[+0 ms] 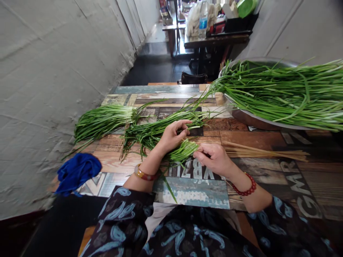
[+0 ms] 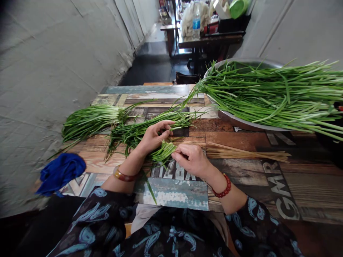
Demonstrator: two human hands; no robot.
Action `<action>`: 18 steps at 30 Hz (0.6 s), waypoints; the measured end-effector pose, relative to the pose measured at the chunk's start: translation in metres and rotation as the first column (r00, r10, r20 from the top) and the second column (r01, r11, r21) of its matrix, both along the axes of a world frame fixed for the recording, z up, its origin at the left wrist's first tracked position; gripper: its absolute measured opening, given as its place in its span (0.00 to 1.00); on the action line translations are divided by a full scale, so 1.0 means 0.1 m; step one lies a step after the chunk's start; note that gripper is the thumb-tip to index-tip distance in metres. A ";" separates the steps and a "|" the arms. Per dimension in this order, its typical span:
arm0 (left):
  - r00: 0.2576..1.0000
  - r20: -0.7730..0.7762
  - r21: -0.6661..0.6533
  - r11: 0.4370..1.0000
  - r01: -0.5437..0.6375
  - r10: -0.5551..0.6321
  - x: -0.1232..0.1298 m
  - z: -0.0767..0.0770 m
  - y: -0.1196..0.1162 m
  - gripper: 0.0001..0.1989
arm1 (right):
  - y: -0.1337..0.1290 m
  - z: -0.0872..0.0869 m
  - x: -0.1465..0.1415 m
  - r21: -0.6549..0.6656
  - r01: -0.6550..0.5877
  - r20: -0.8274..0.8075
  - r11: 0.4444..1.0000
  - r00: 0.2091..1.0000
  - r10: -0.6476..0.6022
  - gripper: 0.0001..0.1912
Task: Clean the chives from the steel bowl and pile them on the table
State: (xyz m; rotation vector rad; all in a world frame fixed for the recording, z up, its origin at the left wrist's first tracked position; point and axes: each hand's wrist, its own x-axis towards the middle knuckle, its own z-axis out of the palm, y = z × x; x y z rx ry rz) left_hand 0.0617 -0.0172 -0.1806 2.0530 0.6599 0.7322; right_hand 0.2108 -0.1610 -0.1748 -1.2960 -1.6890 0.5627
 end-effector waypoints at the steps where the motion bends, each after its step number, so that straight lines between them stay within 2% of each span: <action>1: 1.000 0.011 -0.033 0.999 -0.009 0.009 -0.02 0.02 -0.01 0.14 | 0.00 0.00 0.00 -0.015 0.021 -0.009 1.000 1.000 -0.021 0.14; 4: 0.993 0.092 -0.175 0.983 -0.060 0.077 -0.05 0.07 -0.02 0.12 | 0.00 -0.03 0.01 -0.082 0.068 -0.066 0.994 0.995 -0.074 0.13; 8: 0.974 0.172 -0.378 0.923 -0.073 0.147 -0.05 0.11 -0.07 0.14 | 0.00 -0.09 0.03 -0.167 0.123 -0.142 0.978 0.979 -0.147 0.13; 13: 0.978 0.169 -0.436 0.899 -0.039 0.125 -0.05 0.15 -0.12 0.14 | -0.02 -0.16 0.05 -0.216 0.130 -0.192 0.968 0.966 -0.173 0.14; 18: 0.978 0.194 -0.419 0.908 0.011 0.078 -0.05 0.16 -0.14 0.13 | -0.01 -0.20 0.05 -0.254 0.125 -0.220 0.959 0.958 -0.183 0.16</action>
